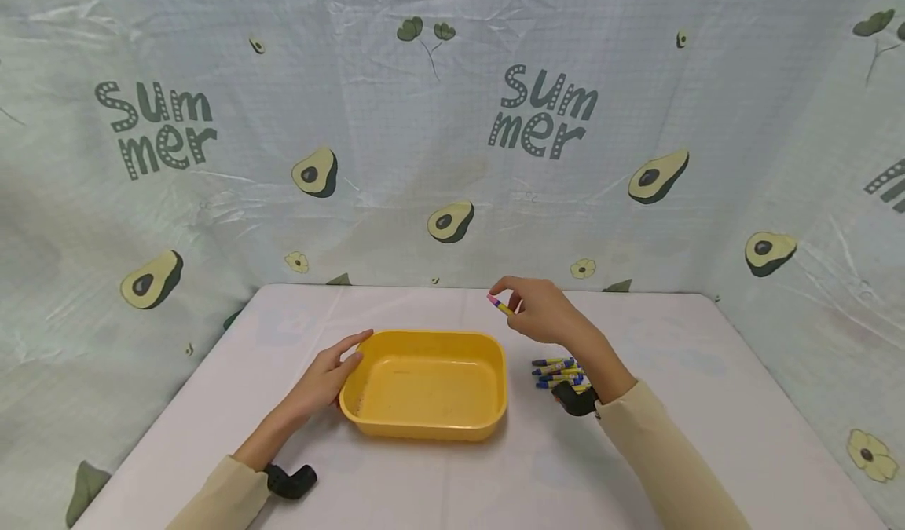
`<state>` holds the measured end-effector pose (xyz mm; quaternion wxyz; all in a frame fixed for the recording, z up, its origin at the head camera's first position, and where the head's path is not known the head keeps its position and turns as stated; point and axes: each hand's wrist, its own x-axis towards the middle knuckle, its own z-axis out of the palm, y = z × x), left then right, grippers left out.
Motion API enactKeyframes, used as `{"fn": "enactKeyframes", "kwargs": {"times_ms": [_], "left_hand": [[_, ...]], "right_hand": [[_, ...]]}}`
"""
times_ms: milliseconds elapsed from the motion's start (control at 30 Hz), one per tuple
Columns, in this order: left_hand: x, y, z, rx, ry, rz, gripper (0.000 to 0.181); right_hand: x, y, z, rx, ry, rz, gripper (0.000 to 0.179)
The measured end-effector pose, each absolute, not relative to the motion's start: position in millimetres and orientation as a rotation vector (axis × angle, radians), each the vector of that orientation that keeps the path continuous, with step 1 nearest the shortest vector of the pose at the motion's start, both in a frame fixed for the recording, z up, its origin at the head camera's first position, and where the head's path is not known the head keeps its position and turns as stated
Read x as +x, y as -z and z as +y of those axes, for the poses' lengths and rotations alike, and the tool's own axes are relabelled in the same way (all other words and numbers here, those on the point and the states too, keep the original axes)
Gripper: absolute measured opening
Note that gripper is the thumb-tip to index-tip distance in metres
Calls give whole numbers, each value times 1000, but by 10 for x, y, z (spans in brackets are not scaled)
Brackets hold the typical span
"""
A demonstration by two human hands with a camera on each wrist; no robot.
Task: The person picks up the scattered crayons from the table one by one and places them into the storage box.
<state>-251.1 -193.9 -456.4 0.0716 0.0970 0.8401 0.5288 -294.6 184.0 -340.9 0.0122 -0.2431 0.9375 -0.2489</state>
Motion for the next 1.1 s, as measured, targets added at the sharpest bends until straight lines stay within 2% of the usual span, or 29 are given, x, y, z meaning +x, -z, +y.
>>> {"fn": "enactKeyframes", "kwargs": {"times_ms": [367, 633, 1100], "left_hand": [[-2502, 4572, -1959, 284, -1625, 2513, 48], [-2471, 4551, -1955, 268, -1652, 2457, 50], [-2478, 4565, -1978, 318, -1655, 2442, 49]], "right_hand": [[-3029, 3284, 993, -933, 664, 2682, 44], [-3169, 3551, 631, -1106, 612, 2465, 39], [-3250, 4010, 304, -1004, 546, 2300, 39]]}}
